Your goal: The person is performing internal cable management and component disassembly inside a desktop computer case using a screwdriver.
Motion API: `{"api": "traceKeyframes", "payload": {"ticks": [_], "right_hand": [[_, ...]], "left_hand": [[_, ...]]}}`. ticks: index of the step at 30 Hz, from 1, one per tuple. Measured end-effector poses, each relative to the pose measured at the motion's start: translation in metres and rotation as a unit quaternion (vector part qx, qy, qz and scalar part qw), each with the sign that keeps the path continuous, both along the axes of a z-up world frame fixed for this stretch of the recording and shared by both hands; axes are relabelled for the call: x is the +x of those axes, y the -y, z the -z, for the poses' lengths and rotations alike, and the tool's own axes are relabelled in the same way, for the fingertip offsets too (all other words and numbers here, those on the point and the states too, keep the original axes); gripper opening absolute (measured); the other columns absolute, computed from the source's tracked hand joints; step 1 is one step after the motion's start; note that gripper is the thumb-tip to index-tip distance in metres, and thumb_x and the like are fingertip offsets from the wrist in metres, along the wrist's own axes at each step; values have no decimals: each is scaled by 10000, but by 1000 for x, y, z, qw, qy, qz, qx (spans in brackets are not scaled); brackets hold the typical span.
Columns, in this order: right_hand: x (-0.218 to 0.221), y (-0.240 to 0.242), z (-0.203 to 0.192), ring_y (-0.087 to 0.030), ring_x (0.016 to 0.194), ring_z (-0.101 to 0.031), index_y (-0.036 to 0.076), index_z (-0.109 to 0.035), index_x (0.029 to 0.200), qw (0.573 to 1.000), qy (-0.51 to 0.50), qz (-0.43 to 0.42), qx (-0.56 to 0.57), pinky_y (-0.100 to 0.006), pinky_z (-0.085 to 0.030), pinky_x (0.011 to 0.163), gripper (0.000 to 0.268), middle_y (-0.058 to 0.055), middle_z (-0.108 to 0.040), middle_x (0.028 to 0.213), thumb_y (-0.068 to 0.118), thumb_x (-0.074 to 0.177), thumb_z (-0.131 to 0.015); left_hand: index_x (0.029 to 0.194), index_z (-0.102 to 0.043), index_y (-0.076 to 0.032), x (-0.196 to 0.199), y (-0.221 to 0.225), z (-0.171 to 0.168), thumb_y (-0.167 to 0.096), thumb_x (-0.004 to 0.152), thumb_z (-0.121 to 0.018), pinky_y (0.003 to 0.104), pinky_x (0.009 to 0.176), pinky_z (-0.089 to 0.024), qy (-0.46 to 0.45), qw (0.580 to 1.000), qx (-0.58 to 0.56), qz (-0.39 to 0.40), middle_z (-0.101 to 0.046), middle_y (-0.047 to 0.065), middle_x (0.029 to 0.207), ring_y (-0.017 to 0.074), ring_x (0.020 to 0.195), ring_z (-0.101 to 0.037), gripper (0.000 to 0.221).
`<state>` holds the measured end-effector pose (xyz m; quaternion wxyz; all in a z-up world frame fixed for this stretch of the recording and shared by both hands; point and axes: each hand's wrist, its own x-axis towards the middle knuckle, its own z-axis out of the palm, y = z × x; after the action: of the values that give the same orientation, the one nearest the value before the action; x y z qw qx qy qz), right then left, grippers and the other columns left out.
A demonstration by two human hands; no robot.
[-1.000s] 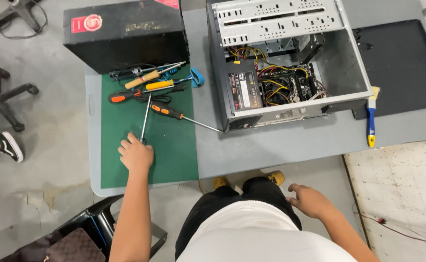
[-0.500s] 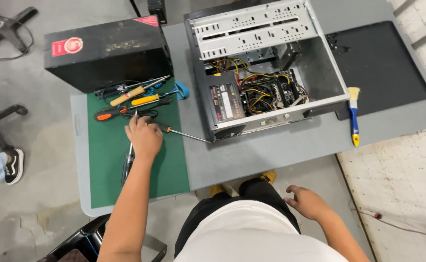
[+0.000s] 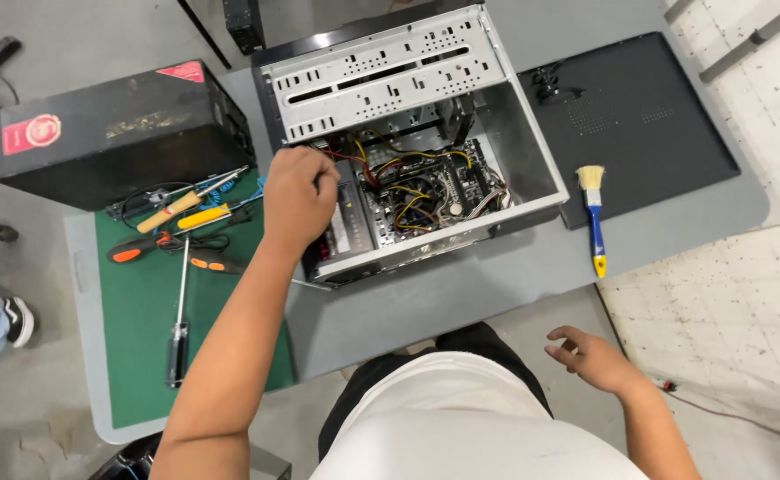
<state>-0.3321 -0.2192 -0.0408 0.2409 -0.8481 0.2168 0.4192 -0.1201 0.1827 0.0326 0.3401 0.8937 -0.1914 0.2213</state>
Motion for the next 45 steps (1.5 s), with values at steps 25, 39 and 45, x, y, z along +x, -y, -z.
{"api": "traceKeyframes", "payload": {"ticks": [25,39,45], "right_hand": [[241,77,-107,-101,636,-481,146,-709,862,934,113,-272,200,-236,-377,619,179,19,-606,736,265,869,-576],[295,-44,-92,-203,749,-662,41,-653,1050,857,256,-337,293,-306,-549,636,302,-102,-656,970,147,768,-678],[313,-101,-20,-329,979,-641,-12,-513,1253,830,265,-484,83,-425,-558,780,588,-191,-471,1251,344,801,-635]], "left_hand": [[938,-628,-120,43,103,-17,-74,758,-633,289,704,-483,-218,975,-48,-3,-681,4,901,154,801,-627,186],[930,-662,-66,40,117,-7,11,770,-645,388,768,-512,-159,961,-212,-75,-683,141,776,279,775,-668,178],[898,-640,-53,49,110,6,-34,818,-551,285,685,-517,-161,902,-399,-48,-636,73,628,147,665,-611,121]]}}
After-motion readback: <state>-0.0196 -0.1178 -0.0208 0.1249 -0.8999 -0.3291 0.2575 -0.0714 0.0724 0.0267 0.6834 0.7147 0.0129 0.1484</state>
